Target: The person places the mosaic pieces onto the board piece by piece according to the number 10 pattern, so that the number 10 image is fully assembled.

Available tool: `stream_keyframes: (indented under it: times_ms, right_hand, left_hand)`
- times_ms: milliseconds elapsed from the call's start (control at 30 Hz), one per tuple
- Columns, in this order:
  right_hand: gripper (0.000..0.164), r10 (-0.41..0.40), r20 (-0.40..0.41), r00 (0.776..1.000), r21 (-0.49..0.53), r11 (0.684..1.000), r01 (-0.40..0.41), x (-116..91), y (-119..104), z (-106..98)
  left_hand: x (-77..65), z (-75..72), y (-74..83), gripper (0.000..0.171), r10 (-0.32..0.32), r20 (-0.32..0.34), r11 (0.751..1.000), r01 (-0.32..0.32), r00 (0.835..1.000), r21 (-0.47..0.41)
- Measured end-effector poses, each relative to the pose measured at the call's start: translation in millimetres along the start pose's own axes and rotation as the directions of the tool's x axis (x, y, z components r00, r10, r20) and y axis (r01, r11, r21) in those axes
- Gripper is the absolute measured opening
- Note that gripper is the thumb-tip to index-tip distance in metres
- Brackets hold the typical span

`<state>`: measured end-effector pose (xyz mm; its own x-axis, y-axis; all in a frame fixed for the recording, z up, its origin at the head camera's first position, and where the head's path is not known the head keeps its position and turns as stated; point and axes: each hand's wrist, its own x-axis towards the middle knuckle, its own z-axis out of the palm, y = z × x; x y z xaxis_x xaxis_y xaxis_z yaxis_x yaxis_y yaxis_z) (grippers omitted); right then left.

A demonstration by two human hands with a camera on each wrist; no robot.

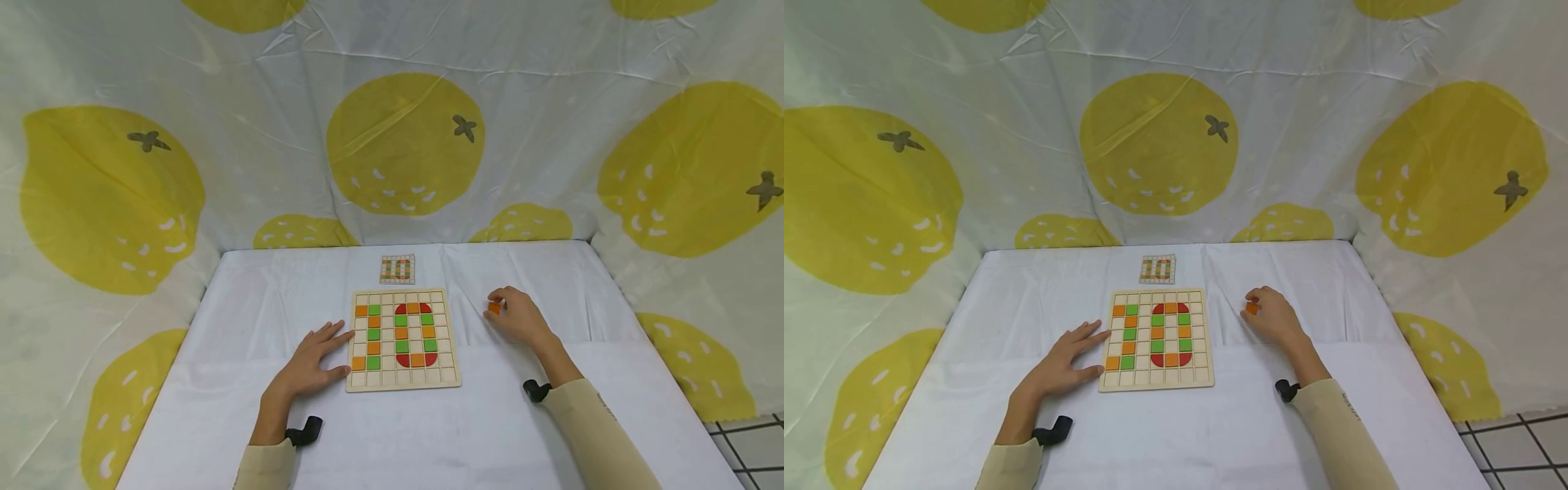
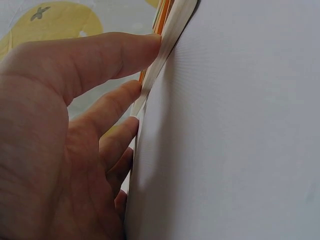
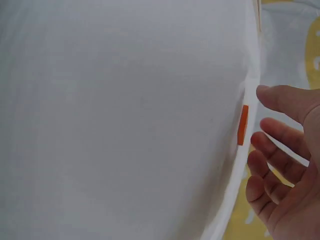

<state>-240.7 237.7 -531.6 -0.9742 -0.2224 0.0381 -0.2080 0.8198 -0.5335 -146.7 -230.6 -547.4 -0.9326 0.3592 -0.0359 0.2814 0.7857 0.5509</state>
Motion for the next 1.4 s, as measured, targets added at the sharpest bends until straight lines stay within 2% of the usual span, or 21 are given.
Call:
stream_keyframes:
  times_ms: [267, 533, 700, 967, 1167, 1400]
  right_hand:
    - [0.032, -0.005, 0.015, 1.0, -0.02, 1.0, 0.006, -0.8, 13.5, -1.0]
    - [0.026, 0.01, 0.032, 0.999, -0.036, 0.999, -0.009, -0.2, 13.5, -1.4]
    - [0.026, -0.003, 0.01, 1.0, -0.02, 1.0, 0.003, -0.4, 8.9, 0.3]
    - [0.027, 0.002, -0.016, 1.0, 0.034, 0.999, -0.001, -5.2, -21.7, 14.5]
    - [0.026, -0.075, -0.005, 0.997, 0.028, 0.997, 0.075, -8.9, -56.6, 26.2]
    - [0.025, -0.174, 0.038, 0.984, 0.073, 0.983, 0.171, -9.3, -99.3, 41.6]
  left_hand:
    - [0.2, 0.6, -0.2, 0.069, -0.003, -0.001, 1.0, 0.003, 1.0, 0.004]
    - [0.9, 1.0, 0.3, 0.069, -0.009, 0.001, 1.0, 0.009, 1.0, -0.003]
    - [0.4, 1.1, 0.5, 0.069, -0.01, 0.001, 1.0, 0.01, 1.0, -0.002]
    - [-1.1, -0.3, 0.1, 0.069, -0.007, 0.002, 1.0, 0.007, 1.0, -0.007]
    - [-2.0, 1.8, -1.0, 0.07, -0.014, 0.005, 1.0, 0.014, 1.0, -0.001]
    - [-1.1, -0.1, 0.6, 0.07, -0.016, 0.006, 1.0, 0.016, 1.0, 0.005]
